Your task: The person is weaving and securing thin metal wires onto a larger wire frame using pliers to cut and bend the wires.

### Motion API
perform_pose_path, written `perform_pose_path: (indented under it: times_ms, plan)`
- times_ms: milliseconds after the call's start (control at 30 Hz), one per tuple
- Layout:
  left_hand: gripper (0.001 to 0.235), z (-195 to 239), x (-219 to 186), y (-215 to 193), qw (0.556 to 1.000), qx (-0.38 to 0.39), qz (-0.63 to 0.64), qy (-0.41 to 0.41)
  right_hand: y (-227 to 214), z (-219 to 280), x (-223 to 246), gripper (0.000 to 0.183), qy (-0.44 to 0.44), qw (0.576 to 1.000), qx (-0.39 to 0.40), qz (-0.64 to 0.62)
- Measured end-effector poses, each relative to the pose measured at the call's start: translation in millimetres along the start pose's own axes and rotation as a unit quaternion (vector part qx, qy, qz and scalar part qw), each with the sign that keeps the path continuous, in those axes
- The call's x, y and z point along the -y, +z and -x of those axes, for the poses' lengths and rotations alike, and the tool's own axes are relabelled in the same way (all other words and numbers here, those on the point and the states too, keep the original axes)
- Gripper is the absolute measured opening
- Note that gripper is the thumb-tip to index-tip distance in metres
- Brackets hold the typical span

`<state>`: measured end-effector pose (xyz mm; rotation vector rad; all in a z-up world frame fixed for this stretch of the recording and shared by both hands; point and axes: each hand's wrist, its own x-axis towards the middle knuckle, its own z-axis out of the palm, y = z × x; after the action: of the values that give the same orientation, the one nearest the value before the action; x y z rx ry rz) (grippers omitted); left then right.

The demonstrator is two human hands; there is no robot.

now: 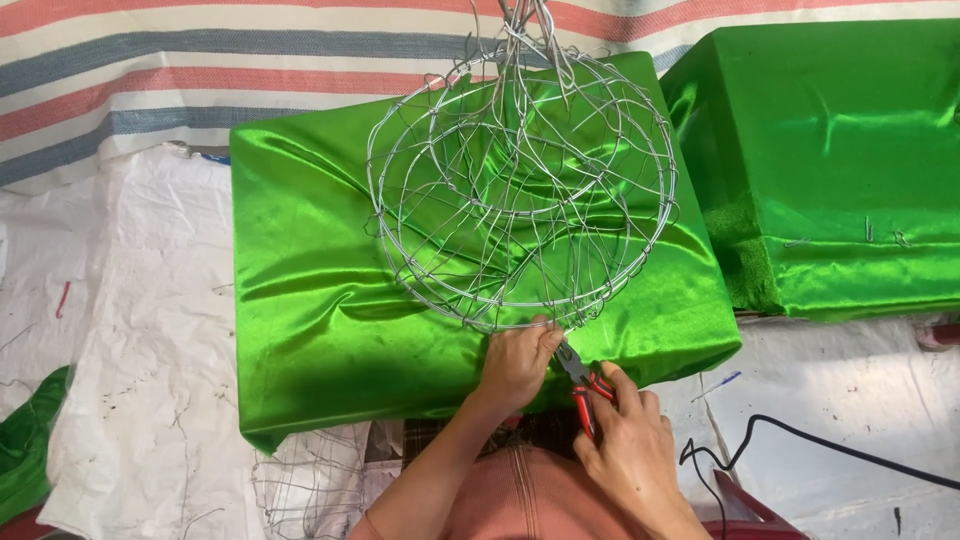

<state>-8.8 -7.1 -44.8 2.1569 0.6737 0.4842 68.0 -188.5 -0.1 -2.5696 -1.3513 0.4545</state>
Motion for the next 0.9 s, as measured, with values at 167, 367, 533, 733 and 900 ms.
perform_pose_path:
  times_ms: [167, 367, 533, 733, 900]
  plan:
    - [0.035, -1, 0, 2, 0.999, -0.01, 0.03, 0.018, -5, -3, 0, 0.049, -0.017, 0.999, -0.027, 0.031]
    - [0.036, -2, 4, 5, 1.0, 0.012, 0.013, -0.005, -11, -5, 0, 0.046, -0.046, 0.995, -0.043, 0.076]
    - [0.035, -2, 2, 3, 1.0, 0.006, 0.008, -0.005, -11, -4, 0, 0.041, -0.069, 0.992, -0.075, 0.076]
    - [0.036, 0, 5, 7, 1.0, 0.006, 0.025, -0.013, -5, -1, -1, 0.044, -0.065, 0.99, -0.097, 0.075]
    - [0.044, 1, 11, 12, 0.999, 0.007, 0.033, -0.025, -6, -3, -4, 0.049, 0.006, 1.0, -0.013, -0.018]
